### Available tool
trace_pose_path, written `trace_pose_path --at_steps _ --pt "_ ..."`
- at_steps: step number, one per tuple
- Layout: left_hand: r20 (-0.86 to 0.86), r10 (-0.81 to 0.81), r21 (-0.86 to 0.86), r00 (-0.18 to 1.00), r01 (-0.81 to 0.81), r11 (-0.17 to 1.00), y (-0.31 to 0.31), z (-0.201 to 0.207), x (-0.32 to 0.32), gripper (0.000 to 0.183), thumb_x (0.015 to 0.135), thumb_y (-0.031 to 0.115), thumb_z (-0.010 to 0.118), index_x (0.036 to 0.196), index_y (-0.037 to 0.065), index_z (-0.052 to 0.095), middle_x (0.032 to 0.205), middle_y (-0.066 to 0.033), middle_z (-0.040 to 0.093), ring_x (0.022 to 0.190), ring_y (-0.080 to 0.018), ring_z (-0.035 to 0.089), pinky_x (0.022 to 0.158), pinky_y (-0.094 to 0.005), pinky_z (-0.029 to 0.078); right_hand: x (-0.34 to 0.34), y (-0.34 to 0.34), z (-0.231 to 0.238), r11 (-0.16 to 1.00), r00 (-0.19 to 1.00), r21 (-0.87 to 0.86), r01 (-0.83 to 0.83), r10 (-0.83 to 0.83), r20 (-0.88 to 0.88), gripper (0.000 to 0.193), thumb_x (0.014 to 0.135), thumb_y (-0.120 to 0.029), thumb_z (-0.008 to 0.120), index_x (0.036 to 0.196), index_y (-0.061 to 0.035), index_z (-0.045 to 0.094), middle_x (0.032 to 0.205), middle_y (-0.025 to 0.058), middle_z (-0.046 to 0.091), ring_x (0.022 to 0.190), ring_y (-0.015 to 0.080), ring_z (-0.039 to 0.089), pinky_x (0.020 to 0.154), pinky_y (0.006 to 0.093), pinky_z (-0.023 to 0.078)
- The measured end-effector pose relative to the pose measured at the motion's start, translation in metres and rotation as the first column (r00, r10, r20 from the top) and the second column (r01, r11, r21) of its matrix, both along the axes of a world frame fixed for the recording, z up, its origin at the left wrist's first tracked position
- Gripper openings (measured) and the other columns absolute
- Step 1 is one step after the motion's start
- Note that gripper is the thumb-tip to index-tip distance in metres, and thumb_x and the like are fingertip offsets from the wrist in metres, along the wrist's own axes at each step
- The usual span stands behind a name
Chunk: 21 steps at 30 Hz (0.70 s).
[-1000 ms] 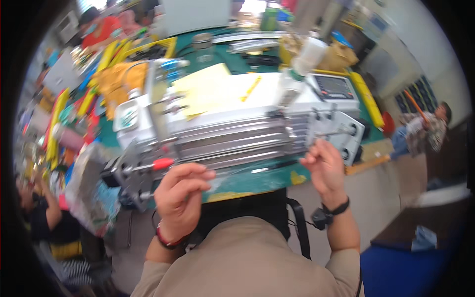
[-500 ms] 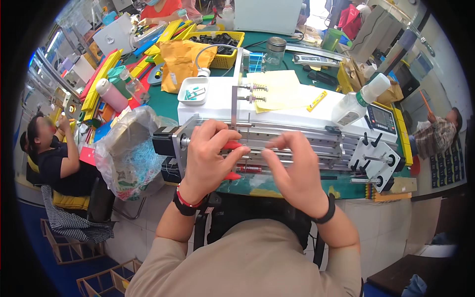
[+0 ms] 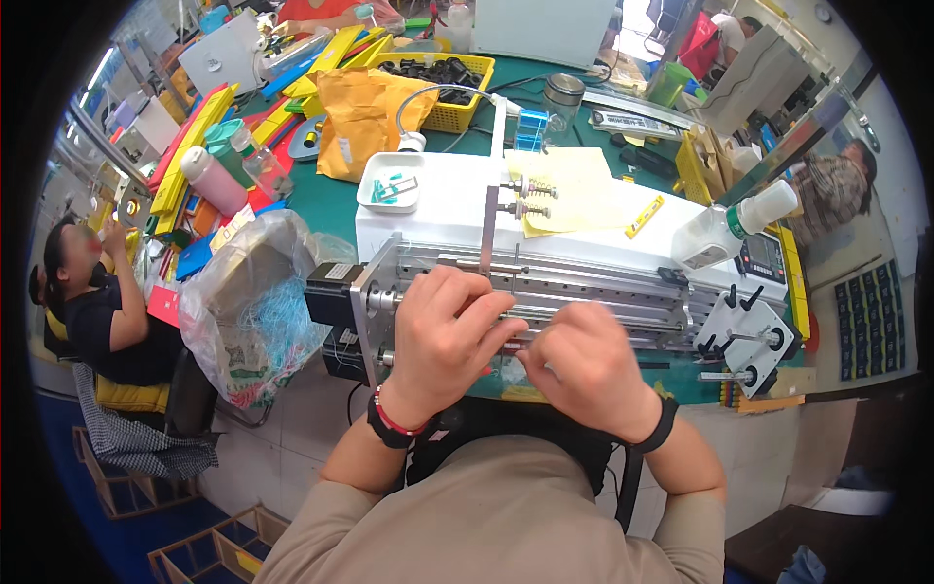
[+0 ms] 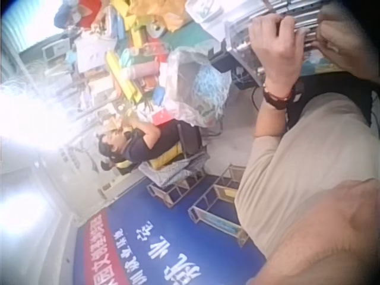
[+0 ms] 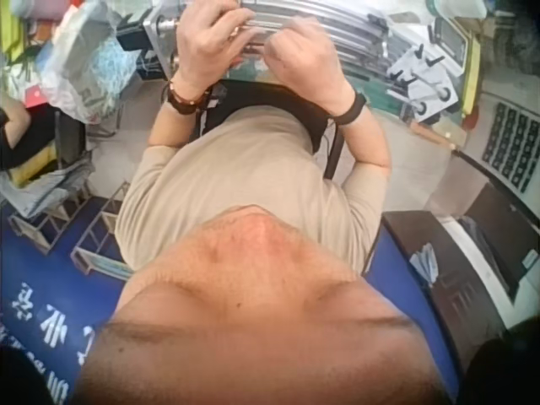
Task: Manually assemble and test small electronic or mechanical components using a specialized rig and adhesive.
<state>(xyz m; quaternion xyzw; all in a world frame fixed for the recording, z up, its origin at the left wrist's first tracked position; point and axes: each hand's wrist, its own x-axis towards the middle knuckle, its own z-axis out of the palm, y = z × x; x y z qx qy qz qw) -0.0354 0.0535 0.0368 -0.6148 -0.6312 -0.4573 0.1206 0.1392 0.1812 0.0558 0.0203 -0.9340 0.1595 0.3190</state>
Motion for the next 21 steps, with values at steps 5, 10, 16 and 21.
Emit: trace_pose_path --at_steps 5,10,16,21 --pt "-0.158 0.124 0.064 0.980 -0.116 0.991 0.004 -0.011 -0.002 0.028 0.076 0.018 0.093 0.095 0.009 0.074 0.090 -0.0029 0.060 0.081 -0.0252 0.058 0.069 -0.0394 0.045 -0.011 0.038 0.025 0.970 0.986 -0.207 0.127 -0.100 0.135 0.016 0.087 -0.008 0.079 0.101 -0.0037 0.073 0.088 0.0118 0.068 0.089 0.0353 0.060 0.081 0.0468 0.049" --pt "-0.145 0.123 0.072 0.982 -0.113 0.991 0.006 -0.011 0.000 0.034 0.069 0.014 0.097 0.094 0.008 0.074 0.090 -0.0042 0.061 0.078 -0.0265 0.058 0.068 -0.0403 0.045 -0.027 0.059 0.023 0.925 0.932 -0.378 0.023 0.118 0.344 0.016 0.088 -0.005 0.079 0.102 -0.0014 0.074 0.094 0.0131 0.070 0.089 0.0343 0.060 0.082 0.0441 0.050" --pt "-0.168 0.143 0.086 0.975 -0.130 0.988 -0.006 -0.008 0.014 0.030 0.072 0.010 0.090 0.100 0.013 0.081 0.097 -0.0016 0.062 0.093 -0.0258 0.058 0.083 -0.0422 0.043 -0.011 0.028 0.019 0.987 0.973 -0.084 -0.134 0.147 0.178 0.016 0.085 -0.012 0.080 0.095 -0.0037 0.071 0.087 0.0106 0.066 0.086 0.0320 0.061 0.075 0.0437 0.049" --pt "-0.127 0.354 0.035 0.927 -0.353 0.935 -0.042 -0.034 0.030 0.015 0.083 0.008 0.082 0.097 0.012 0.078 0.101 -0.0035 0.062 0.101 -0.0286 0.057 0.090 -0.0437 0.039 0.031 -0.012 -0.015 0.993 0.998 -0.098 -0.067 0.065 -0.021 0.020 0.081 -0.012 0.086 0.094 -0.0062 0.072 0.086 0.0051 0.064 0.081 0.0264 0.059 0.071 0.0383 0.048"
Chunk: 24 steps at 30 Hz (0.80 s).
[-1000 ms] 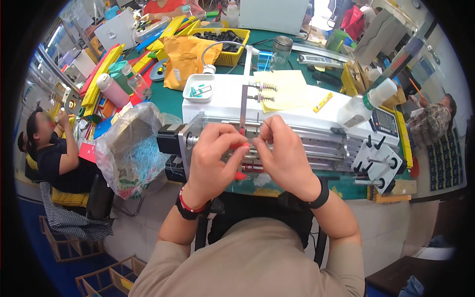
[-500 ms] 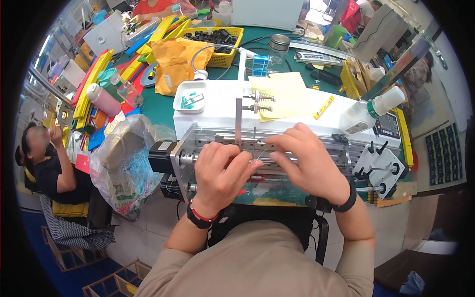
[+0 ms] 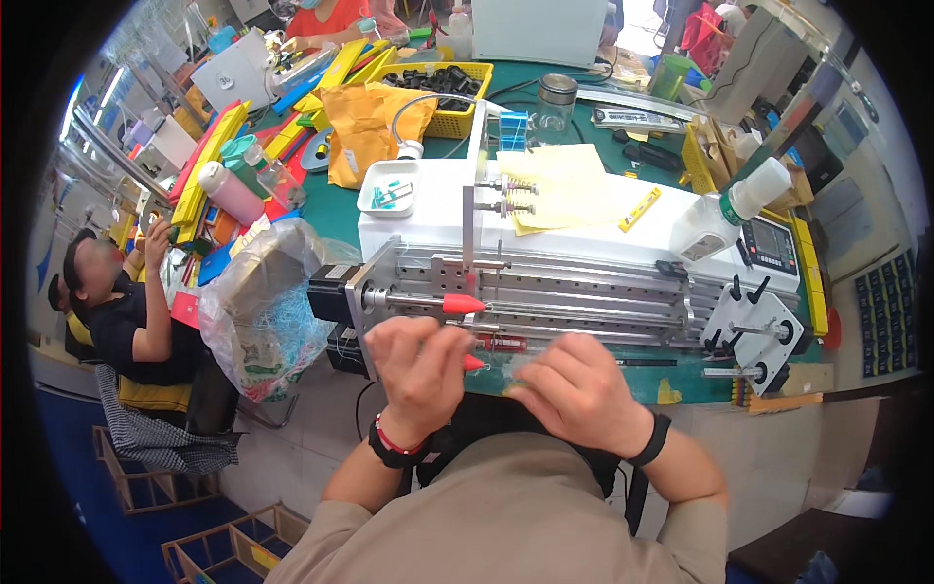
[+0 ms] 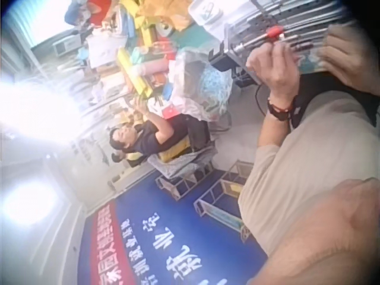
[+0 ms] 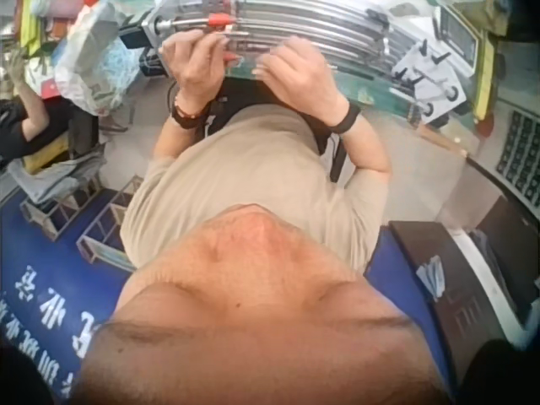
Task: Manually assemble and test small electronic or mechanical components using a specialized rig and adhesive.
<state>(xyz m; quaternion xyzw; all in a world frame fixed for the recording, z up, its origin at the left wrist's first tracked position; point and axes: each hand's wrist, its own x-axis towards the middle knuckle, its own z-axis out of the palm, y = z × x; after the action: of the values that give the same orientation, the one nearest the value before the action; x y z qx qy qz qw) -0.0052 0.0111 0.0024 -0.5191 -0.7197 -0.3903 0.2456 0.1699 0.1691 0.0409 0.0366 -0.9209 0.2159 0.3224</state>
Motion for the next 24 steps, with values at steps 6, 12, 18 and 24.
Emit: trace_pose_path --at_steps 6,12,18,24 --pt "0.003 0.033 -0.076 0.999 -0.033 0.997 0.021 0.043 -0.004 0.011 0.090 0.007 0.076 0.099 0.008 0.070 0.102 -0.0074 0.060 0.103 -0.0316 0.055 0.090 -0.0464 0.038 0.066 -0.030 -0.061 0.969 0.991 -0.212 0.130 -0.124 0.044 0.016 0.085 -0.011 0.086 0.094 -0.0041 0.074 0.082 0.0066 0.065 0.078 0.0278 0.060 0.069 0.0398 0.050" --pt "-0.209 -0.428 -0.314 0.880 0.354 0.881 0.023 0.020 0.040 0.012 0.087 0.013 0.080 0.093 0.012 0.069 0.092 -0.0040 0.060 0.090 -0.0280 0.058 0.085 -0.0443 0.039 0.144 -0.034 -0.110 0.875 0.924 -0.297 0.382 -0.372 0.092 0.010 0.086 -0.009 0.084 0.089 -0.0058 0.075 0.080 0.0074 0.068 0.075 0.0283 0.064 0.069 0.0397 0.052" --pt "0.284 -0.670 -0.636 0.686 0.658 0.404 -0.046 -0.089 0.057 0.017 0.088 0.022 0.085 0.091 0.013 0.071 0.085 -0.0044 0.062 0.081 -0.0255 0.063 0.068 -0.0395 0.046 0.215 -0.017 -0.139 0.694 0.790 -0.396 0.601 -0.590 0.166 0.008 0.086 -0.009 0.084 0.086 -0.0054 0.076 0.078 0.0066 0.070 0.075 0.0281 0.065 0.070 0.0401 0.053" --pt "0.604 -0.175 -0.606 0.778 0.591 0.533 -0.097 -0.123 0.067 0.014 0.094 0.017 0.078 0.091 0.005 0.074 0.084 -0.0097 0.070 0.084 -0.0327 0.067 0.074 -0.0448 0.051 0.167 0.019 -0.129 0.745 0.768 -0.212 0.633 -0.639 0.046 0.017 0.090 -0.008 0.078 0.106 -0.0045 0.075 0.110 0.0107 0.073 0.103 0.0318 0.067 0.091 0.0450 0.051"
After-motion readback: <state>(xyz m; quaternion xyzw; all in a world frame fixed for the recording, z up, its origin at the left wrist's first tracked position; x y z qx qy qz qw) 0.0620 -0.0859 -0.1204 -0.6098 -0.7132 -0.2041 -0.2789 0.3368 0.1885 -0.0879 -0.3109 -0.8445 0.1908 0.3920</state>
